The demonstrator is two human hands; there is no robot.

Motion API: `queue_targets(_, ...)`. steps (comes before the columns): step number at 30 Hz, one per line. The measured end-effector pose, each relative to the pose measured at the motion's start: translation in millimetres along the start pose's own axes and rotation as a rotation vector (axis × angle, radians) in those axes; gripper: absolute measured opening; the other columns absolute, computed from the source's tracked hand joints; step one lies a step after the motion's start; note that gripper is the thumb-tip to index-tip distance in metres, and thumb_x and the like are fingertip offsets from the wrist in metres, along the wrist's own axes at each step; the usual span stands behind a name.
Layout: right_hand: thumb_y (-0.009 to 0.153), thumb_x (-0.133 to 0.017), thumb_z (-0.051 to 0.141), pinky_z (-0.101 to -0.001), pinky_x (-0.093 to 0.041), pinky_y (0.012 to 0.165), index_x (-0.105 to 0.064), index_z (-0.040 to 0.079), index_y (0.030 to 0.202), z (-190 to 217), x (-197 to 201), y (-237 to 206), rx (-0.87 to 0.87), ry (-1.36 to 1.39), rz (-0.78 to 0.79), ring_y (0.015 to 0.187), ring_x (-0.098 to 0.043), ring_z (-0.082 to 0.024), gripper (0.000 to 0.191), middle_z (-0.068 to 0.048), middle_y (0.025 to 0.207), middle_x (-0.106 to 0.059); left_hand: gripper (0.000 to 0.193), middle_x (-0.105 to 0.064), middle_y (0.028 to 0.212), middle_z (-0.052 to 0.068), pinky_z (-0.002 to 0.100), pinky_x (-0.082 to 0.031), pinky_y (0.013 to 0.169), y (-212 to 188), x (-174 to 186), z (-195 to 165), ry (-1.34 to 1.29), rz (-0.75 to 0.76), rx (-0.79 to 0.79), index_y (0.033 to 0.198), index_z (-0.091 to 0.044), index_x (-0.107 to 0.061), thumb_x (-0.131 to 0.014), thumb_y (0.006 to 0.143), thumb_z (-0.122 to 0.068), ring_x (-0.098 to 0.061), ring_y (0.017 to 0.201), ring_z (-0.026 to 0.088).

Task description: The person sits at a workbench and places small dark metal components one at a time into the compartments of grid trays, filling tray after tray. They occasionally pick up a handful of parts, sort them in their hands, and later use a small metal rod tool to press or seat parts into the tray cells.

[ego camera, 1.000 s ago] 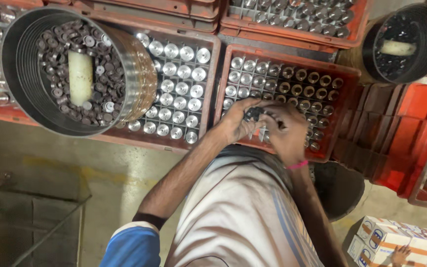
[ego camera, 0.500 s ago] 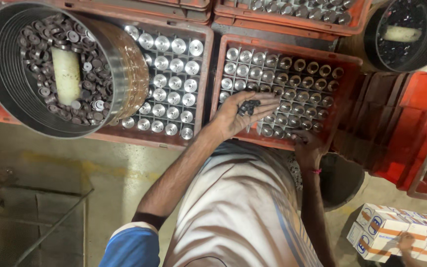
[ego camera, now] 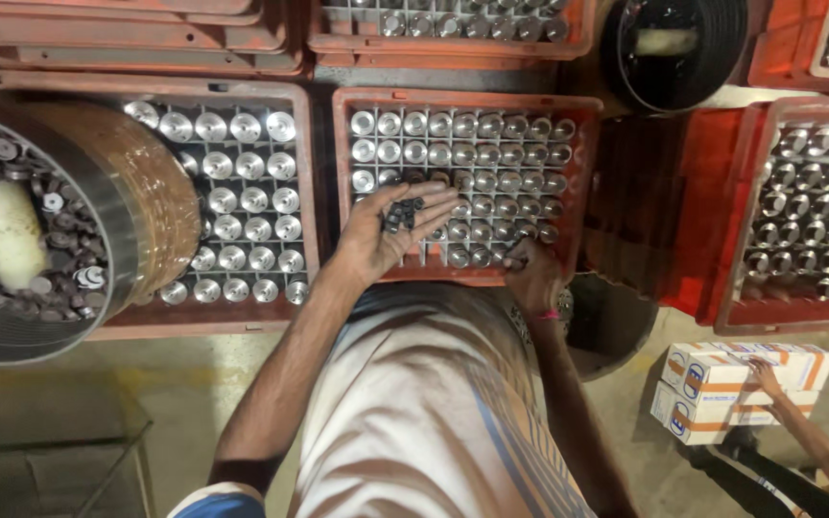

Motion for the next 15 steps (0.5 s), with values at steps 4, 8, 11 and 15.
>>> queue_targets(4, 0.075, -0.074, 0.002, -0.0424, -0.049, 0.068, -0.061, 0.009, 0.077, 16.2, 3.6, -4.5, 0.14, -0.144, -0.031, 0.075, -0.063, -0.032, 0.015, -0.011, 0.077, -0.064, 0.06, -0.051, 0.145, 0.038, 0.05, -0.038, 0.124, 1.4, 5.0, -3.6, -0.004, 0.022, -0.024, 0.14, 0.022, -0.044, -0.05, 0.103, -0.026, -0.051, 0.14, 0.045)
queue_targets(8, 0.078, -0.075, 0.005, -0.0453, -0.048, 0.067, -0.059, 0.006, 0.08, 22.8, -7.6, -10.9, 0.143, -0.161, 0.06, 0.076, -0.06, -0.037, 0.016, -0.017, 0.08, -0.061, 0.061, -0.052, 0.145, 0.035, 0.049, -0.038, 0.122, -2.0, 5.7, -2.9, -0.041, 0.007, 0.025, 0.143, 0.018, -0.043, -0.049, 0.103, -0.028, -0.05, 0.139, 0.042)
queue_targets(11, 0.075, -0.075, 0.004, -0.0446, -0.049, 0.067, -0.061, 0.008, 0.08, 31.1, -9.5, -13.5, 0.185, -0.179, 0.002, 0.076, -0.062, -0.036, 0.015, -0.016, 0.081, -0.063, 0.062, -0.052, 0.145, 0.036, 0.048, -0.04, 0.122, -7.4, 2.5, -1.2, 0.01, -0.01, 0.029, 0.142, 0.019, -0.042, -0.05, 0.103, -0.029, -0.051, 0.139, 0.042)
queue_targets(15, 0.078, -0.075, 0.003, -0.0414, -0.05, 0.067, -0.064, 0.008, 0.084, 58.2, -0.9, -8.1, 0.138, -0.079, -0.062, 0.075, -0.064, -0.033, 0.013, -0.013, 0.083, -0.066, 0.061, -0.05, 0.147, 0.036, 0.048, -0.042, 0.121, -17.1, 3.8, 1.2, 0.008, 0.02, 0.02, 0.143, 0.019, -0.041, -0.048, 0.105, -0.027, -0.052, 0.138, 0.042)
Point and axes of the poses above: each hand's wrist, its own y-axis towards the middle knuckle, its own x-axis out of the back of the hand, z = x × y, the point moved 4 cm from there along y, towards the middle knuckle
